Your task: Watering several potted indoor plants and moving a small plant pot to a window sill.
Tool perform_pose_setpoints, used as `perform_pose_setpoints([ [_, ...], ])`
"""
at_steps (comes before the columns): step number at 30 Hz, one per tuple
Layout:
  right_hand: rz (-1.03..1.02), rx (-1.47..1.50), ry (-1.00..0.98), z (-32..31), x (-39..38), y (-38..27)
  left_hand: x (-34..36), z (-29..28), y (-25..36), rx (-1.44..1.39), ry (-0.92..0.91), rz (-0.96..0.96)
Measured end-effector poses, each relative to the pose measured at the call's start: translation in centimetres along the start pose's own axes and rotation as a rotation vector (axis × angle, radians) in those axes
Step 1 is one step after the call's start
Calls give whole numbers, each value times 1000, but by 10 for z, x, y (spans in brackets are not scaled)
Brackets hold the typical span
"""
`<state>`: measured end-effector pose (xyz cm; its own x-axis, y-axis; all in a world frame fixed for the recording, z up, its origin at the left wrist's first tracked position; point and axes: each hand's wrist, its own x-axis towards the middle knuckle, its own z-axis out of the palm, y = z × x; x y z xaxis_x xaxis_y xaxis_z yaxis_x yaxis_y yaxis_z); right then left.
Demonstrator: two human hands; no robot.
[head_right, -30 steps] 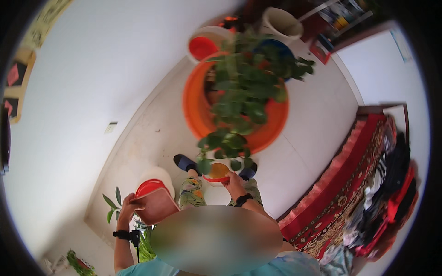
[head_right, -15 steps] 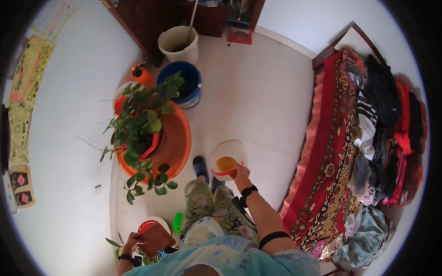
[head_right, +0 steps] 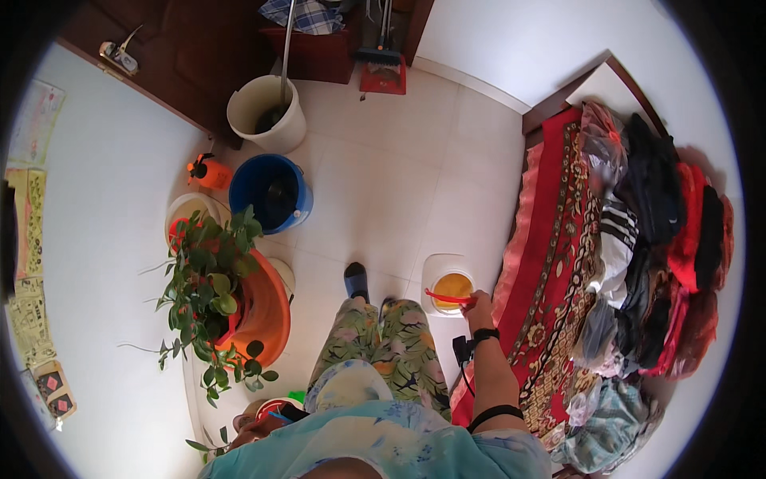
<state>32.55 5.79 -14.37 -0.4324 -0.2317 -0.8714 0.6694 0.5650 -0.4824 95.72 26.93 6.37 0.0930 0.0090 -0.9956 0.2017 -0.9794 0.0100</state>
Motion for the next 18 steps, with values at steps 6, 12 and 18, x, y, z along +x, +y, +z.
perform_pose_setpoints([
  [6,21,61,159,38,-2,-103,-25,74,52,-39,11,-18],
  [12,13,2,-27,58,71,-168,16,132,57,-94,48,119],
  [18,-10,-175,-182,112,115,-240,31,214,122,-67,134,216],
])
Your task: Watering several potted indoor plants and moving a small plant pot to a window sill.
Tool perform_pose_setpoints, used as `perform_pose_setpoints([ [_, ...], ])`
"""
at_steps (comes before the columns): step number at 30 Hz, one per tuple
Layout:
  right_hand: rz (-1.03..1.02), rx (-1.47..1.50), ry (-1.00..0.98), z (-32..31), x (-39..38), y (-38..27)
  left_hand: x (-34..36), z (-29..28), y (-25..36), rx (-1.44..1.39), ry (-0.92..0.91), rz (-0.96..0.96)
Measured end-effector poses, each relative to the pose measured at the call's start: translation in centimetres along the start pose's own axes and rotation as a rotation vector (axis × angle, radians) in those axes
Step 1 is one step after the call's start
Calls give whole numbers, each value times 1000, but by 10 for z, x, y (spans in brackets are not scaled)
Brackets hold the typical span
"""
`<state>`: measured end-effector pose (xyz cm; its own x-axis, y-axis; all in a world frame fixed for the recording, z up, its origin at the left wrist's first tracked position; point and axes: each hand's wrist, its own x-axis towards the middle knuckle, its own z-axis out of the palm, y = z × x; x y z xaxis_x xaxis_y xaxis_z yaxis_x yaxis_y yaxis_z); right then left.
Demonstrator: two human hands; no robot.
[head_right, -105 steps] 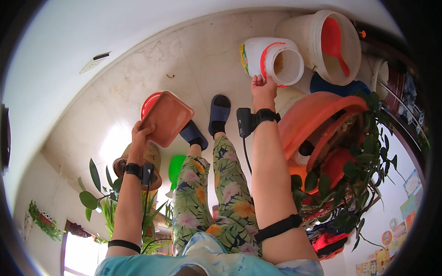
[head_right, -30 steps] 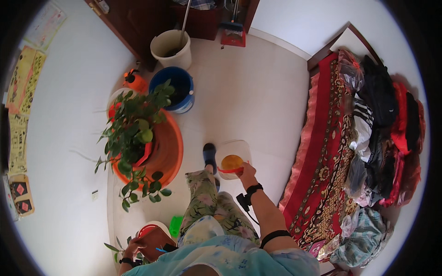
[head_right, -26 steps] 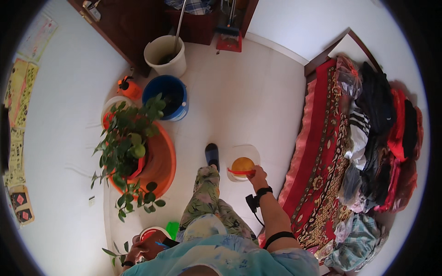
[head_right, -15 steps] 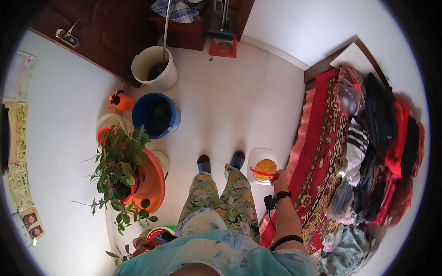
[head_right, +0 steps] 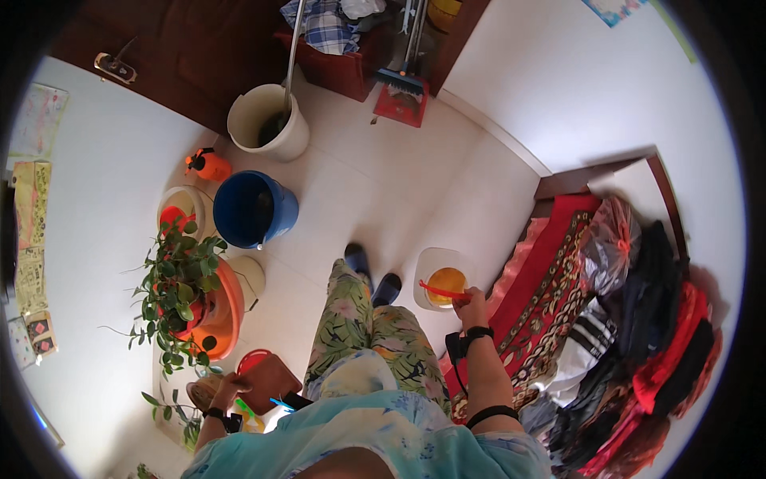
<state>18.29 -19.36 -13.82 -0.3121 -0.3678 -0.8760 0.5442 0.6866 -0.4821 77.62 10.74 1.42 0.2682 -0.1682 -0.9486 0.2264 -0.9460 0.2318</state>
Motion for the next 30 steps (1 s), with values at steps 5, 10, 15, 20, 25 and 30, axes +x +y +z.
perform_pose_setpoints([
  [5,108,40,-4,57,48,-76,43,54,41,29,-17,41],
  [10,73,-59,-21,110,96,-143,78,110,115,55,2,80],
  [15,51,-100,-44,173,150,-208,117,140,197,122,-17,96],
  [20,57,-216,44,245,186,-262,163,180,293,369,48,187],
  [25,-22,-327,-28,302,246,-309,207,260,396,400,93,305],
  [30,-85,-448,-120,343,298,-329,260,348,457,322,39,381],
])
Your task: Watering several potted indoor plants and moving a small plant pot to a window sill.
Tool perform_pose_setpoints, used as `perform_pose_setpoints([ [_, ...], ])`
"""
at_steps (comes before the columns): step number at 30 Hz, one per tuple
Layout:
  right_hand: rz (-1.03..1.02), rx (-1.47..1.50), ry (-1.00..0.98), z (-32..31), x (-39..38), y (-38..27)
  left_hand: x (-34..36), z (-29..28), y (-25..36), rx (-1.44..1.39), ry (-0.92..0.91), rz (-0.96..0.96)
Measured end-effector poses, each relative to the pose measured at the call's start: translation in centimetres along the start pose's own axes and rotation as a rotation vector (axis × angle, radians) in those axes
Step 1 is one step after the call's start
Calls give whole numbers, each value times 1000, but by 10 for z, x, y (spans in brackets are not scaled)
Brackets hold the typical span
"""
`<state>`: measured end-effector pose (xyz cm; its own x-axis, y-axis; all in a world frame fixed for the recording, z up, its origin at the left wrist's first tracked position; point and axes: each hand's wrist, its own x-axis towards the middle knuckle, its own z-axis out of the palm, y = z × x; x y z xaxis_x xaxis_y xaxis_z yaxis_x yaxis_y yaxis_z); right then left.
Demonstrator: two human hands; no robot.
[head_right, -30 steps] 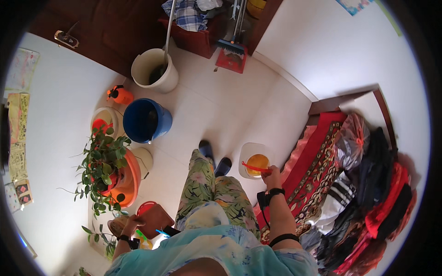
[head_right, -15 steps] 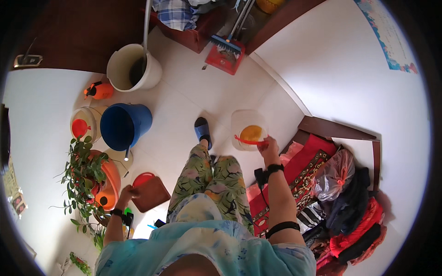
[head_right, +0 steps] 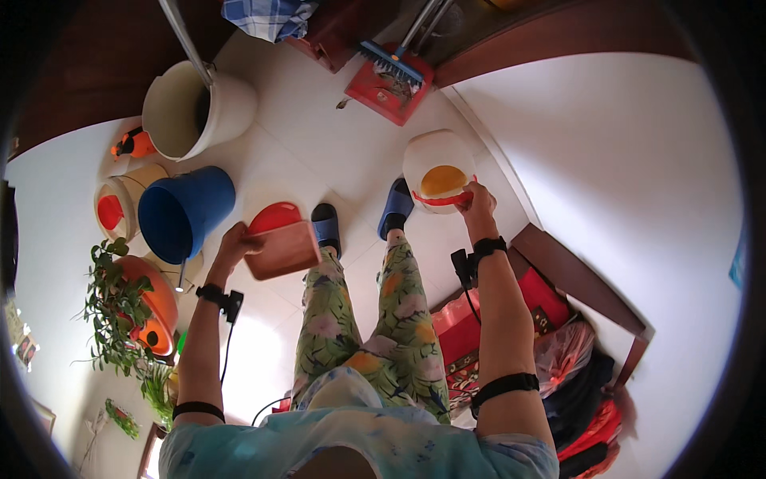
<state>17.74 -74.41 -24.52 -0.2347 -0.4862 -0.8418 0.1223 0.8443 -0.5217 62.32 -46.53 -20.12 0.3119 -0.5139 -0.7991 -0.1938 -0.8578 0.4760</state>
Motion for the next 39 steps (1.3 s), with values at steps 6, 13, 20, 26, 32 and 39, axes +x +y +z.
perform_pose_setpoints([
  [6,-14,-116,0,19,56,-33,81,100,49,-162,-93,85],
  [13,-17,-226,-82,45,88,-37,120,148,84,-128,-203,42],
  [20,5,-232,-102,56,82,-27,144,147,73,6,-184,118],
  [26,129,-111,-122,80,64,-3,190,134,55,67,-264,138],
  [32,225,-87,-109,88,70,14,216,108,85,257,-299,169],
  [39,256,-7,-212,90,70,24,263,87,82,298,42,475],
])
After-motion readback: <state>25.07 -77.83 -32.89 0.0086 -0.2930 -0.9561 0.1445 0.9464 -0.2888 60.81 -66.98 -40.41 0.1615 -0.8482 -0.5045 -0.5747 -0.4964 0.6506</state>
